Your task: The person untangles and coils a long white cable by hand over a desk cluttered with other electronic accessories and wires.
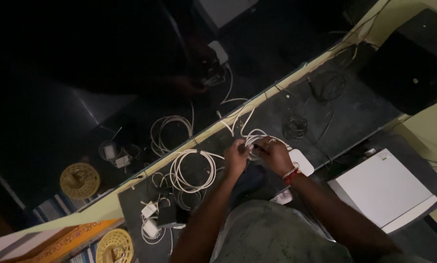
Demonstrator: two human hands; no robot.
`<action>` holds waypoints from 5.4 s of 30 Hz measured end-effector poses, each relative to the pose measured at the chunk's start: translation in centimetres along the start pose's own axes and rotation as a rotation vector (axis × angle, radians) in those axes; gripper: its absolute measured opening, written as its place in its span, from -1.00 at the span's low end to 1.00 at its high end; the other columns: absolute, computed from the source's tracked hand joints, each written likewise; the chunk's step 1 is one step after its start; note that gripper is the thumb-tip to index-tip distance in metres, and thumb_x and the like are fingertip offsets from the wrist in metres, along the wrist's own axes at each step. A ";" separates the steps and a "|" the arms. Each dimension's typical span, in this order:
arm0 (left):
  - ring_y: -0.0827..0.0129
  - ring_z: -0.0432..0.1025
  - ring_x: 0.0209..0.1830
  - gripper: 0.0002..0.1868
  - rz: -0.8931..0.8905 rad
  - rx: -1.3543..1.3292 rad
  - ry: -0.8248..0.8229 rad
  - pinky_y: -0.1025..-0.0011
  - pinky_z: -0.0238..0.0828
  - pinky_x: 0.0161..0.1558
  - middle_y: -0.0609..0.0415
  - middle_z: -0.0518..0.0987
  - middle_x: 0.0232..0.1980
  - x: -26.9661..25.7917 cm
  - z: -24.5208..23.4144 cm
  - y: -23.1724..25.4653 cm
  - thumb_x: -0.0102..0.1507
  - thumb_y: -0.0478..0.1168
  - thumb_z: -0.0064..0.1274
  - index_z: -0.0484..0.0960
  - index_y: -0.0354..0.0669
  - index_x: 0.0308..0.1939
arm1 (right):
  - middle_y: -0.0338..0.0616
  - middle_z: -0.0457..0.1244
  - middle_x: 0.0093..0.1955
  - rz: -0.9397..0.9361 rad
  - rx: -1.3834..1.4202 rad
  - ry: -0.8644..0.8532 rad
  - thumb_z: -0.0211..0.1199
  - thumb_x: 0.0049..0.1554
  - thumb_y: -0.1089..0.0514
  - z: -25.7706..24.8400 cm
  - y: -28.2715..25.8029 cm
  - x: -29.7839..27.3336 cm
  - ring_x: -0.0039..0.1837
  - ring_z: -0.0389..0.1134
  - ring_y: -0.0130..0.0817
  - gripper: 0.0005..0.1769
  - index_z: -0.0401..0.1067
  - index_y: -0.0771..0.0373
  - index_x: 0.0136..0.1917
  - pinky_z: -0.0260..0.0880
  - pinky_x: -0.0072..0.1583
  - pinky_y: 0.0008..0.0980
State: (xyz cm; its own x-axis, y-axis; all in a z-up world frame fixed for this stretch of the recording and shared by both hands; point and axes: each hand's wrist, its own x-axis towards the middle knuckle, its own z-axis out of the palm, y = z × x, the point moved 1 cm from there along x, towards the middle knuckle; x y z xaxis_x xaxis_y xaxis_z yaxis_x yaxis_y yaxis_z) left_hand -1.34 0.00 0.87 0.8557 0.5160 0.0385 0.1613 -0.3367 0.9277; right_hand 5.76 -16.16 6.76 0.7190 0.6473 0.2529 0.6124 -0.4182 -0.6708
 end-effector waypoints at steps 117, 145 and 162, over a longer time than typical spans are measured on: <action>0.20 0.61 -0.24 -0.74 0.061 0.142 -0.287 0.26 0.49 -0.17 -0.08 0.69 -0.19 2.1 -2.4 3.4 0.29 -0.21 0.17 0.63 -0.24 0.02 | 0.16 0.40 -0.20 0.008 -0.156 -0.189 0.43 -0.05 0.15 -0.7 -1.1 0.9 -0.17 0.48 0.05 -0.33 0.32 0.42 0.28 0.48 -0.14 -0.09; 0.06 0.58 -0.14 -0.61 0.050 0.221 -0.318 0.18 0.46 -0.08 -0.16 0.66 -0.09 3.3 -1.4 1.0 0.32 -0.07 0.16 0.59 -0.26 0.09 | 0.06 0.39 0.10 -0.065 -0.030 -0.011 0.31 0.05 0.25 -3.7 -3.4 -1.2 0.05 0.45 0.04 -0.56 0.48 0.20 0.24 0.46 -0.01 -0.12; 0.43 0.47 -0.32 -0.66 -0.119 -0.130 -0.544 0.40 0.47 -0.21 0.11 0.60 -0.24 3.8 -0.9 -1.7 0.37 -0.02 0.06 0.55 -0.24 0.02 | 0.01 0.43 0.04 0.009 -0.046 -0.041 0.35 0.10 0.18 -3.5 -3.2 -1.2 -0.13 0.50 -0.13 -0.64 0.49 0.23 0.18 0.49 -0.14 -0.23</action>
State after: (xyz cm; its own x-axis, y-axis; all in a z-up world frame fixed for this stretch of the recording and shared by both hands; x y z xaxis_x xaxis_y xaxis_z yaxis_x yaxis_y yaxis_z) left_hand 1.18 3.19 -0.23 0.9709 0.0529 -0.2338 0.2396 -0.1835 0.9534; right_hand 4.09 -17.89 11.06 0.7112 0.6685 0.2176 0.6209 -0.4521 -0.6403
